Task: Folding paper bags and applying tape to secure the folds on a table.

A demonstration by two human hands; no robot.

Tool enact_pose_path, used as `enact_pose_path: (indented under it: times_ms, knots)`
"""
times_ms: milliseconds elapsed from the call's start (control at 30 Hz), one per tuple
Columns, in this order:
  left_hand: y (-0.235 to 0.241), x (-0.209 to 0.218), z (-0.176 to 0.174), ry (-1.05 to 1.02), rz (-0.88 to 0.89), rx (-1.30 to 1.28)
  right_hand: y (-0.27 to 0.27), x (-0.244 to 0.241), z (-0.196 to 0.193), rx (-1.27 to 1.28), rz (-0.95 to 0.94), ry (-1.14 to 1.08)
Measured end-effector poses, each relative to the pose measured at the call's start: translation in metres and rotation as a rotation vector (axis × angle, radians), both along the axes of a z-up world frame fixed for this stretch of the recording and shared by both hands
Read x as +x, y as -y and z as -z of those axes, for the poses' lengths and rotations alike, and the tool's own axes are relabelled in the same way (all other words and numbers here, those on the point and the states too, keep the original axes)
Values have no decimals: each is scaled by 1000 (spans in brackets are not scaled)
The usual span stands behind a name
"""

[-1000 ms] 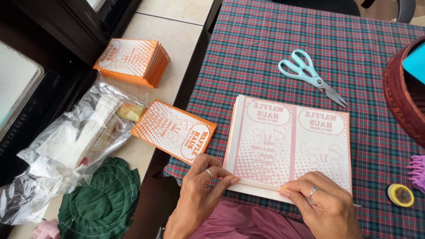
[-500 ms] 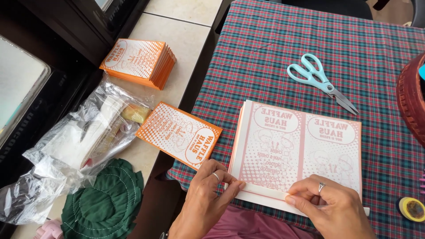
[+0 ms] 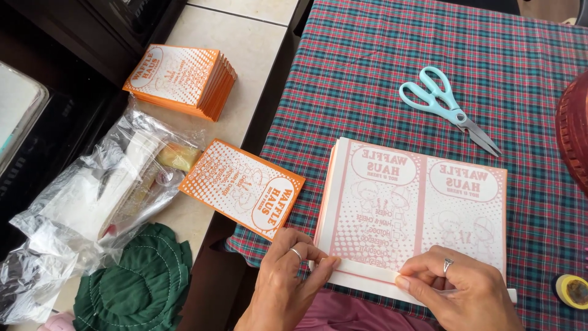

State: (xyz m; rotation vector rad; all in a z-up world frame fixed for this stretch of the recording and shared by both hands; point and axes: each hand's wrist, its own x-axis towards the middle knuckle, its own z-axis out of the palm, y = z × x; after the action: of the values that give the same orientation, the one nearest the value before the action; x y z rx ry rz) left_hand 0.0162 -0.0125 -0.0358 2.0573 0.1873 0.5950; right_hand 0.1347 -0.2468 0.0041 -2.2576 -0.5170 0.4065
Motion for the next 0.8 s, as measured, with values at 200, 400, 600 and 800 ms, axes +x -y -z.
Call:
enact_pose_path:
  times_ms: [200,400,600,800]
  knots:
    - [5,-1,5,-27,-66,-25,0,2,-1,-9,-49,43]
    - [5,-7,-4,-494,-211,-330,2,4,3,-4,-82,61]
    - [9,6,-17,156,110,132,-1,2,-1,5,-48,19]
    - [11,2,-11,313,369,503,-6,0,-8,-16,-75,94]
